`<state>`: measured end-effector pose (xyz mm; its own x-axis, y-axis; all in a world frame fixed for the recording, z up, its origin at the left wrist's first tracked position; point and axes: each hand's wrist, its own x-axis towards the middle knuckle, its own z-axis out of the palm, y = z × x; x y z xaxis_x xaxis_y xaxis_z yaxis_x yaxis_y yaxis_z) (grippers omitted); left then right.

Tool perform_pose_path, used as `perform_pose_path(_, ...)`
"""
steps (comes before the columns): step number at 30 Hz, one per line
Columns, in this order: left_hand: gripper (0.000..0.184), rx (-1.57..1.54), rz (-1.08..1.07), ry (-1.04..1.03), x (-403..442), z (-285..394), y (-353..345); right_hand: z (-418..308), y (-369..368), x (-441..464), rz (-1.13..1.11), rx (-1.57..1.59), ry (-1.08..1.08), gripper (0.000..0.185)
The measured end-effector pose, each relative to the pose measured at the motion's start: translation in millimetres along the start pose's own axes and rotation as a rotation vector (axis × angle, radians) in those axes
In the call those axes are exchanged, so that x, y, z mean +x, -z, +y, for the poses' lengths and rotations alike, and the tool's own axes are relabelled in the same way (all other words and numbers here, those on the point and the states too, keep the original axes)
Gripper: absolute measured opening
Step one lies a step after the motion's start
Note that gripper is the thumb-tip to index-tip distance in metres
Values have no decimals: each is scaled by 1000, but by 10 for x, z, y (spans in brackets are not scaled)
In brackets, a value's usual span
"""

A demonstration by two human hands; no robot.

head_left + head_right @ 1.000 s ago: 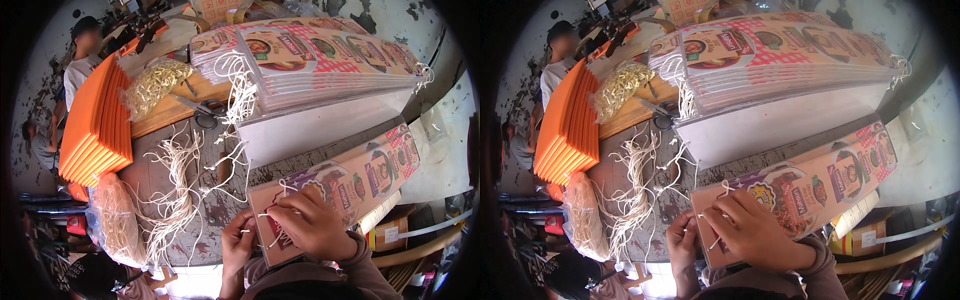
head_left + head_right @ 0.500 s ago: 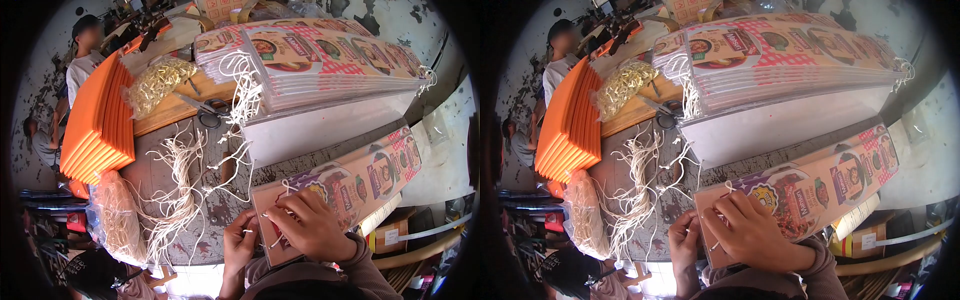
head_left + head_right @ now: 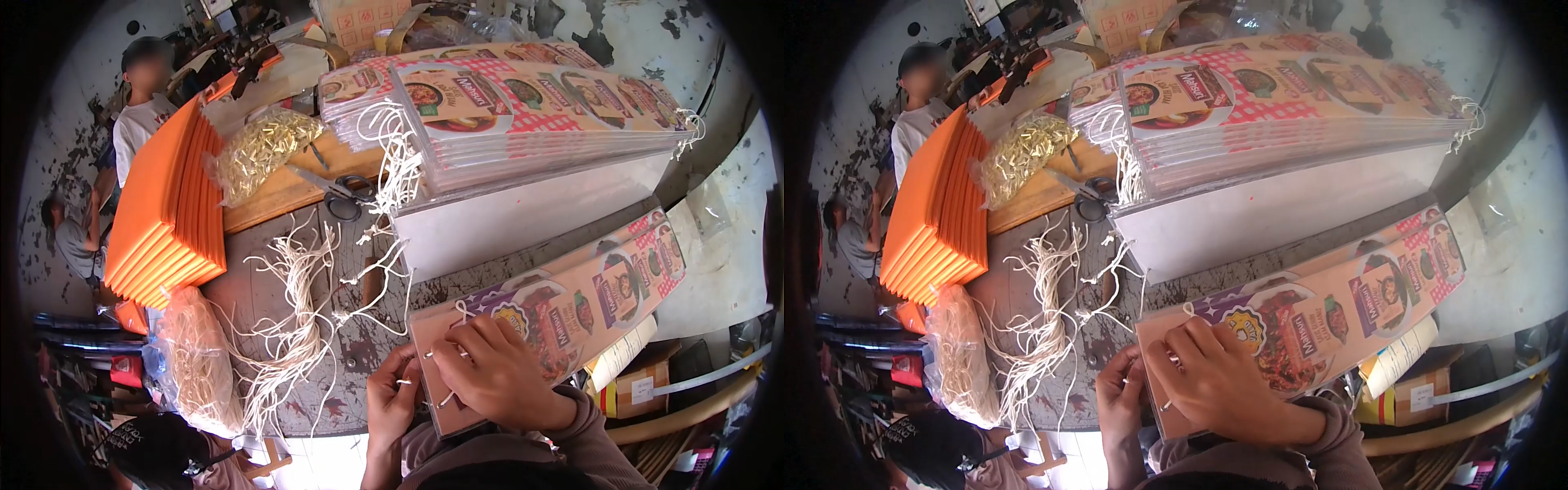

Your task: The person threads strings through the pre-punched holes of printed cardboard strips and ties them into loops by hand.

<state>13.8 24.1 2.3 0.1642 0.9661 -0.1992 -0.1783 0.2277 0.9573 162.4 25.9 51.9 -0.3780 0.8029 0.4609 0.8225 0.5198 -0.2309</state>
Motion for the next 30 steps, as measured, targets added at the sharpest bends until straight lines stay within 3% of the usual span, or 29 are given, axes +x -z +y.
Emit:
perform_pose_path(4, 18, 7, -14, -7, -5, -97, 45, -35, 14, -18, -111, -5, -17, 23)
perform_pose_path(6, 17, 0, -35, -23, 10, -96, 14, -80, -47, -50, -51, -1, -26, 29)
perform_pose_path(10, 15, -151, 132, -13, -21, -97, -36, -178, 7, 4, 9, 122, 35, 41)
perform_pose_path(11, 14, -134, 129, -25, -53, -46, 28, -168, -20, -29, -93, 106, -2, 44)
perform_pose_path(14, 13, -66, 200, -36, -148, 118, 46, -117, -77, -58, -115, 45, -84, 47)
perform_pose_path(16, 17, 9, 653, -256, -179, 119, 95, -53, -154, -85, -126, 33, -114, 48)
perform_pose_path(18, 15, -258, 627, -393, -235, 171, 383, -30, -253, -120, -149, 27, -170, 50)
perform_pose_path(20, 15, -197, 601, -416, -312, 179, 346, -20, -251, -97, -149, 62, -162, 50)
perform_pose_path(22, 17, 214, 441, -379, -353, 178, 242, -62, -140, -22, -139, 127, -45, 50)
perform_pose_path(23, 13, 229, 432, -333, -382, 182, 149, -89, -116, -38, -143, 126, -44, 50)
perform_pose_path(24, 9, 98, 369, -317, -407, 188, 89, -123, -99, -74, -106, 336, 50, 52)
perform_pose_path(25, 9, 73, 327, -429, -383, 150, 52, -153, -71, -107, -65, 542, 142, 54)
perform_pose_path(26, 12, 49, 281, -541, -360, 115, 21, -171, -30, -138, -64, 537, 134, 54)
perform_pose_path(28, 15, -31, 233, -523, -374, 122, -65, -188, 81, -163, -56, 546, 211, 57)
perform_pose_path(29, 18, -107, 196, -505, -387, 144, -93, -223, 136, -112, 74, 535, 170, 46)
perform_pose_path(30, 18, -109, 194, -514, -410, 157, -97, -228, 128, -106, 79, 530, 177, 46)
